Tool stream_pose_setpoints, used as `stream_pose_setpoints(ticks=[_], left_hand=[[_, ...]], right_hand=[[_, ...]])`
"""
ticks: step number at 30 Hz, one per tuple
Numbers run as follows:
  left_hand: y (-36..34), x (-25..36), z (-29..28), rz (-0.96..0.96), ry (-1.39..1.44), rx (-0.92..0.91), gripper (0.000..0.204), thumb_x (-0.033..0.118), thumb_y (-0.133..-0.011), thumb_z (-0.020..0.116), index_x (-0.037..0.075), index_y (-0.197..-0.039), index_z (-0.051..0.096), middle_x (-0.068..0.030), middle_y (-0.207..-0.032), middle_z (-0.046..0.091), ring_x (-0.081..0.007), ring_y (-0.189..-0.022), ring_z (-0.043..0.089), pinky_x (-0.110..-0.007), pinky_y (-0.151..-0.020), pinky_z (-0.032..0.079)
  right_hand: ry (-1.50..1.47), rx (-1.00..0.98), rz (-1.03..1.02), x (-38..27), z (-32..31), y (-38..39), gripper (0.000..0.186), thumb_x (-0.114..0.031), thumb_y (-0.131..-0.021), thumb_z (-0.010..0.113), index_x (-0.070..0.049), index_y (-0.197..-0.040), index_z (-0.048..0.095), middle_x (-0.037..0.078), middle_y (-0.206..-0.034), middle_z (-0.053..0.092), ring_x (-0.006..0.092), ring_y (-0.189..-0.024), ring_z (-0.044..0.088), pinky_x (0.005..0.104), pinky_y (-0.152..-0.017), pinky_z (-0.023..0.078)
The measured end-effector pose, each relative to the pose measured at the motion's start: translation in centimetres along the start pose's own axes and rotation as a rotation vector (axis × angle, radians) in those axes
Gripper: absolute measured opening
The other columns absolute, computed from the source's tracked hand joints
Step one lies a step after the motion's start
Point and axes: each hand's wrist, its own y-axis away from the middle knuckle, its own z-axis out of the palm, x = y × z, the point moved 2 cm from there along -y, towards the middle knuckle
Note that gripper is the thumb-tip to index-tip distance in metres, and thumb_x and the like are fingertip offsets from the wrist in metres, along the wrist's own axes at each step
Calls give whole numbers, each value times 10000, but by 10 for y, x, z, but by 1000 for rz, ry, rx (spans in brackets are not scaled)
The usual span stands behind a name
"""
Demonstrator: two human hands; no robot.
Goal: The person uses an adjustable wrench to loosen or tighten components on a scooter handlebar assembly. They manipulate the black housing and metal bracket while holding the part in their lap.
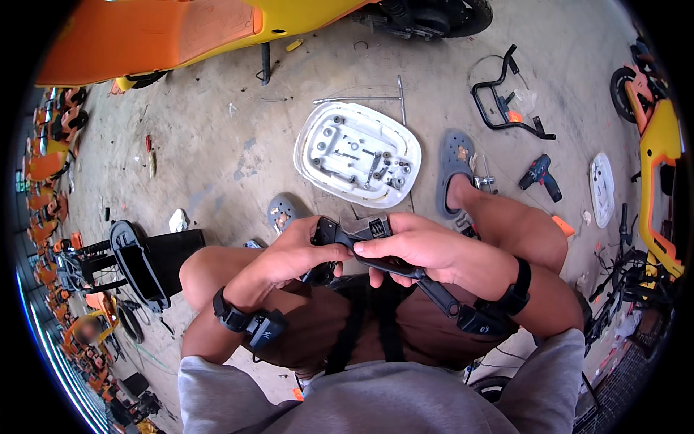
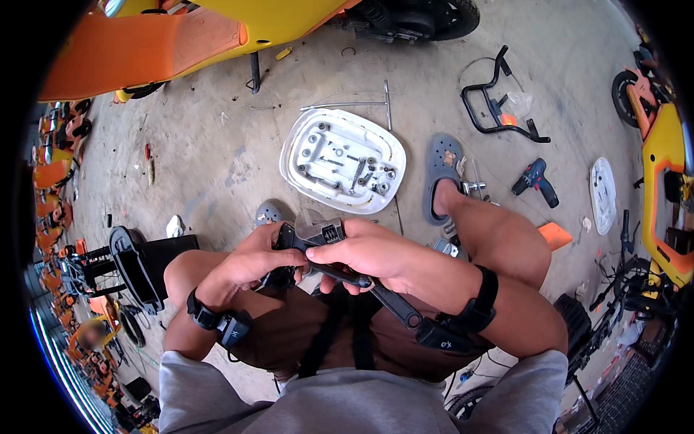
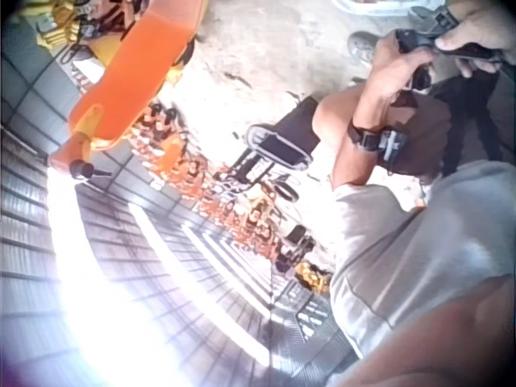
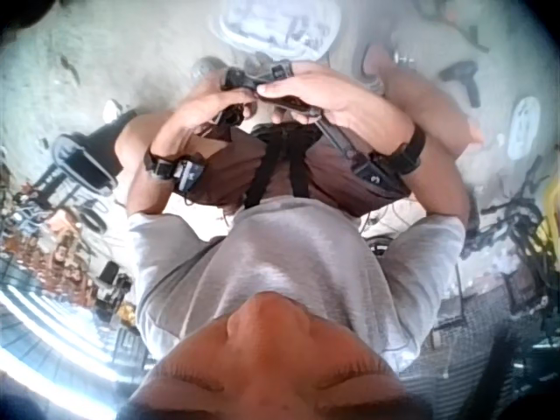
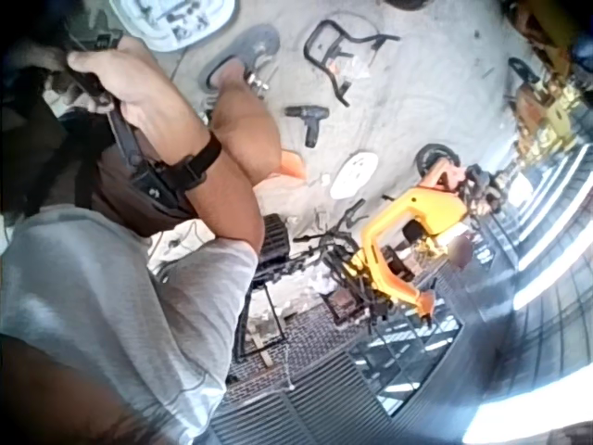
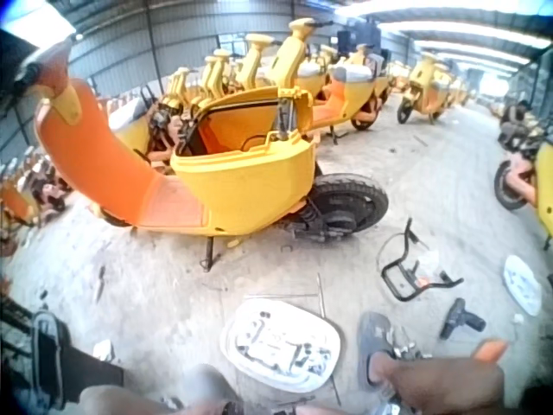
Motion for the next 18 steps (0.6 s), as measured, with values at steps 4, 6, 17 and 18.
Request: stream_pose_setpoints(ticks=[4, 6, 17, 18], left_hand=[[0, 8, 7, -30, 313, 14, 291, 213, -876, 706, 11, -1043, 579, -75, -787, 656, -66, -497, 548, -196, -348, 325], [-3, 13, 10, -45, 413, -3, 350, 279, -908, 669, 43, -1130, 540, -67, -764, 639, -54, -436, 484, -185, -299, 228], [-13, 18, 25, 380, 282, 31, 463, 138, -937, 616, -62, -1300, 409, -117, -953, 660, -136, -758, 654, -267, -680, 533], [-9, 25, 26, 414, 189, 26, 520, 115, -931, 627, -100, -1330, 373, -122, -998, 657, -168, -825, 659, -312, -813, 519]], right_hand=[[-358, 107, -122, -10, -6, 8, 421, -427, -997, 510, -38, -1132, 594, 147, -748, 653, 96, -404, 444, 233, -393, 319], [-323, 335, -292, -18, -4, 11, 401, -401, -987, 531, -38, -1148, 585, 139, -757, 648, 93, -394, 400, 238, -403, 305], [-276, 437, -471, -30, 16, 12, 259, -223, -973, 583, -38, -1146, 527, 79, -970, 644, 83, -479, 477, 224, -410, 337], [-331, 419, -447, -30, 15, 13, 262, -234, -974, 584, -44, -1146, 527, 80, -984, 643, 88, -480, 483, 225, -409, 341]])
